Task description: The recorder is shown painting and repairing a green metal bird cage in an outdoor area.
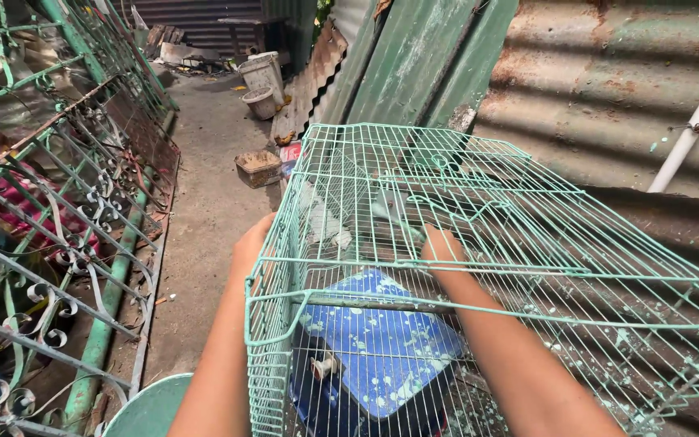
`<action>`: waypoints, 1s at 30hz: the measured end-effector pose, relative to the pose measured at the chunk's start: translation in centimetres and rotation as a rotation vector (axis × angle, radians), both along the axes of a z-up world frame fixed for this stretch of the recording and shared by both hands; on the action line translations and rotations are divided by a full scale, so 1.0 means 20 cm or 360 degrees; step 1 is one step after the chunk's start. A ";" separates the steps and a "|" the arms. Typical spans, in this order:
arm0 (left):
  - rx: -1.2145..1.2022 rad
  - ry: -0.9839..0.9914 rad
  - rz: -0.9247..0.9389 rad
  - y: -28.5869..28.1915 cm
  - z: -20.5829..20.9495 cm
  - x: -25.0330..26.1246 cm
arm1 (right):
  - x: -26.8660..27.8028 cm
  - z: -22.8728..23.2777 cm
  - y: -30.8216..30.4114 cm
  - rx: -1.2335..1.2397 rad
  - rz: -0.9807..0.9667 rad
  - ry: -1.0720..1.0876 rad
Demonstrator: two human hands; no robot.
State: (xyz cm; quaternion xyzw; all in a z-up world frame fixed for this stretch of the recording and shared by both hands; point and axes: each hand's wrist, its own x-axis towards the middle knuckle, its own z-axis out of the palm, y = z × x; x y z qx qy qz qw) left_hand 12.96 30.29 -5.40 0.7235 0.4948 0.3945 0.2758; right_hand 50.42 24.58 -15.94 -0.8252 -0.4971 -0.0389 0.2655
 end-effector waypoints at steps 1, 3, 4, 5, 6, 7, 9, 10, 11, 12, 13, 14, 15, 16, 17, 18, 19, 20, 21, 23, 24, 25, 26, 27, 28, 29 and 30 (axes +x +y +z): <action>0.0014 0.0000 0.0002 -0.03 0.02 0.00 | 0.00 0.01 -0.02 0.0014 0.0002 0.0000; -0.0078 -0.0001 0.0013 -0.08 0.08 0.00 | 0.00 0.06 -0.05 0.0226 -0.0091 0.0137; -0.0066 -0.0001 0.0010 -0.09 0.10 0.00 | 0.01 0.05 -0.06 0.0238 -0.0093 0.0136; -0.0118 0.0004 0.0012 -0.10 0.11 0.00 | 0.03 0.04 -0.06 0.0152 -0.0128 0.0100; -0.0174 0.0010 0.0012 -0.12 0.12 0.01 | 0.05 0.02 -0.07 0.0063 -0.0165 0.0064; -0.0165 0.0011 0.0006 -0.12 0.12 0.01 | 0.05 0.02 -0.07 0.0072 -0.0170 0.0065; -0.0155 -0.0019 -0.0024 -0.11 0.10 0.02 | 0.06 0.01 -0.08 -0.0005 -0.0190 -0.0004; -0.0154 -0.0019 -0.0024 -0.10 0.10 0.02 | 0.04 0.04 -0.08 -0.0003 -0.0189 -0.0004; -0.0135 -0.0036 -0.0044 -0.09 0.09 0.02 | 0.03 0.07 -0.09 0.0128 -0.0176 0.0029; -0.0119 -0.0052 -0.0063 -0.08 0.08 0.02 | 0.01 0.09 -0.09 0.0257 -0.0161 0.0064; -0.0120 -0.0049 -0.0061 -0.05 0.05 0.02 | 0.04 0.06 -0.06 0.0256 -0.0160 0.0066; -0.0084 -0.0062 -0.0091 -0.02 0.02 0.01 | 0.08 0.03 -0.04 0.0251 -0.0095 0.0012; -0.0048 -0.0075 -0.0121 0.01 -0.01 0.01 | 0.11 0.01 -0.01 0.0246 -0.0031 -0.0042; -0.0044 -0.0075 -0.0124 0.01 -0.01 0.01 | 0.12 -0.01 -0.01 0.0250 -0.0034 -0.0042; -0.0039 -0.0109 -0.0143 0.02 -0.02 0.02 | 0.13 -0.03 -0.01 0.0264 0.0003 -0.0082; -0.0033 -0.0145 -0.0159 0.03 -0.03 0.02 | 0.14 -0.05 0.00 0.0280 0.0043 -0.0123; -0.0027 -0.0145 -0.0159 0.02 -0.01 0.03 | 0.11 0.00 -0.01 0.0286 0.0043 -0.0124; -0.0033 -0.0164 -0.0162 0.01 0.00 0.03 | 0.08 0.03 -0.02 0.0366 -0.0001 -0.0048; -0.0039 -0.0182 -0.0165 0.01 0.00 0.03 | 0.04 0.06 -0.03 0.0446 -0.0046 0.0028; -0.0047 -0.0188 -0.0174 0.00 0.00 0.02 | 0.04 0.05 -0.02 0.0334 -0.0083 0.0007; -0.0048 -0.0201 -0.0188 -0.01 0.00 0.03 | 0.04 0.05 -0.02 0.0227 -0.0123 -0.0021; -0.0049 -0.0198 -0.0190 -0.02 0.00 0.03 | 0.07 0.02 0.00 0.0227 -0.0124 -0.0019; -0.0057 -0.0216 -0.0200 -0.02 0.01 0.03 | 0.10 -0.01 0.02 0.0234 -0.0101 -0.0057; -0.0064 -0.0234 -0.0210 -0.02 0.02 0.03 | 0.13 -0.03 0.04 0.0241 -0.0078 -0.0095; -0.0065 -0.0234 -0.0208 -0.03 0.03 0.03 | 0.13 -0.02 0.04 0.0241 -0.0076 -0.0095; -0.0084 -0.0249 -0.0210 -0.04 0.04 0.02 | 0.12 -0.01 0.05 0.0245 -0.0078 -0.0090; -0.0107 -0.0260 -0.0214 -0.05 0.04 0.02 | 0.12 -0.01 0.04 0.0246 -0.0083 -0.0082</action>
